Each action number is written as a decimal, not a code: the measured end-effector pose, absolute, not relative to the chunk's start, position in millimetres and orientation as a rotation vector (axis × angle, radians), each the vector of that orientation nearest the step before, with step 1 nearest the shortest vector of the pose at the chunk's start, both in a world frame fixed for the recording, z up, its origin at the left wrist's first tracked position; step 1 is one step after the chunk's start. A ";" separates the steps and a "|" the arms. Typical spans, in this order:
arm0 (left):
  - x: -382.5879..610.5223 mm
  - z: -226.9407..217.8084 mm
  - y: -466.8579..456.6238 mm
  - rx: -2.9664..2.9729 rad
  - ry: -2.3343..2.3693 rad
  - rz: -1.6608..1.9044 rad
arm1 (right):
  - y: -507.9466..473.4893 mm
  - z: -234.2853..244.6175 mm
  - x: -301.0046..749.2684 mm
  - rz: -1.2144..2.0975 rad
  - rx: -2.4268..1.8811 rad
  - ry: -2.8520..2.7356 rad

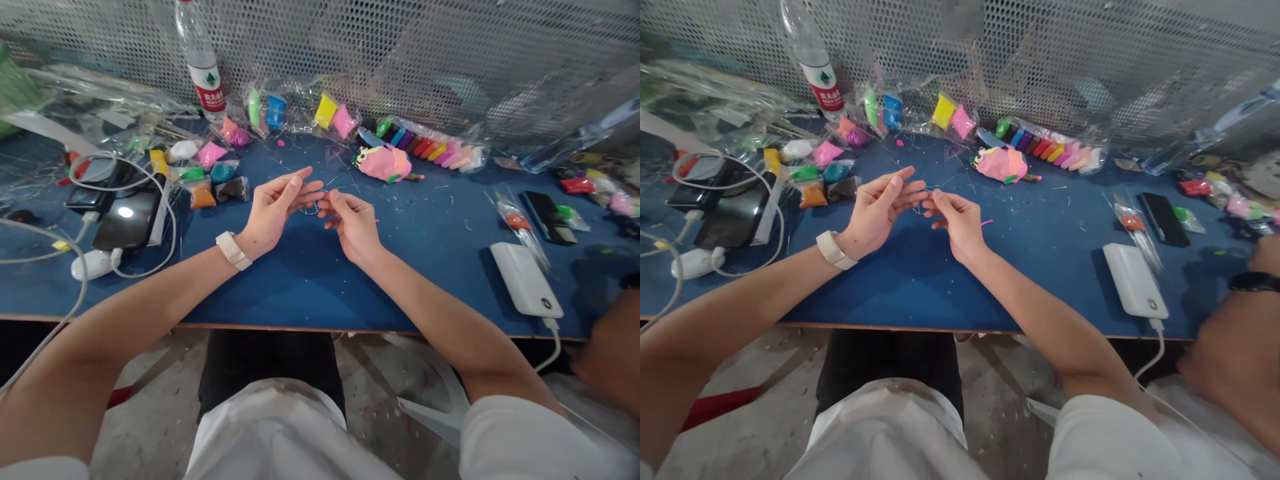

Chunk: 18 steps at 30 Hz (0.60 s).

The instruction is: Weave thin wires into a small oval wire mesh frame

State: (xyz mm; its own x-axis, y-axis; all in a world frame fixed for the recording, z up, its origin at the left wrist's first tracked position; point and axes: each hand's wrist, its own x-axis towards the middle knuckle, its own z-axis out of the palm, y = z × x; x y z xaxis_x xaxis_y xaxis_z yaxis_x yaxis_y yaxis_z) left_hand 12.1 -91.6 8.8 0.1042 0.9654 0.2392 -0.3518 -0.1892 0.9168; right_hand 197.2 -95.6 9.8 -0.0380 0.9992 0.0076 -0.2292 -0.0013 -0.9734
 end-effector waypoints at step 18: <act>13.5 26.0 -95.7 1.040 0.718 1.263 | -92.7 12.7 204.7 1.443 -0.843 -1.382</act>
State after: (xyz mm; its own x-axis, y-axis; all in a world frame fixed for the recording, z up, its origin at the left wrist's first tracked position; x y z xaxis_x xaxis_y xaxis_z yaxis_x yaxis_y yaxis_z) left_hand 13.5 -95.7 26.0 0.1976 0.9744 0.1070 -0.4065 -0.0179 0.9135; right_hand 204.7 -92.7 12.7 -0.3264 0.9372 0.1227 -0.1631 0.0721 -0.9840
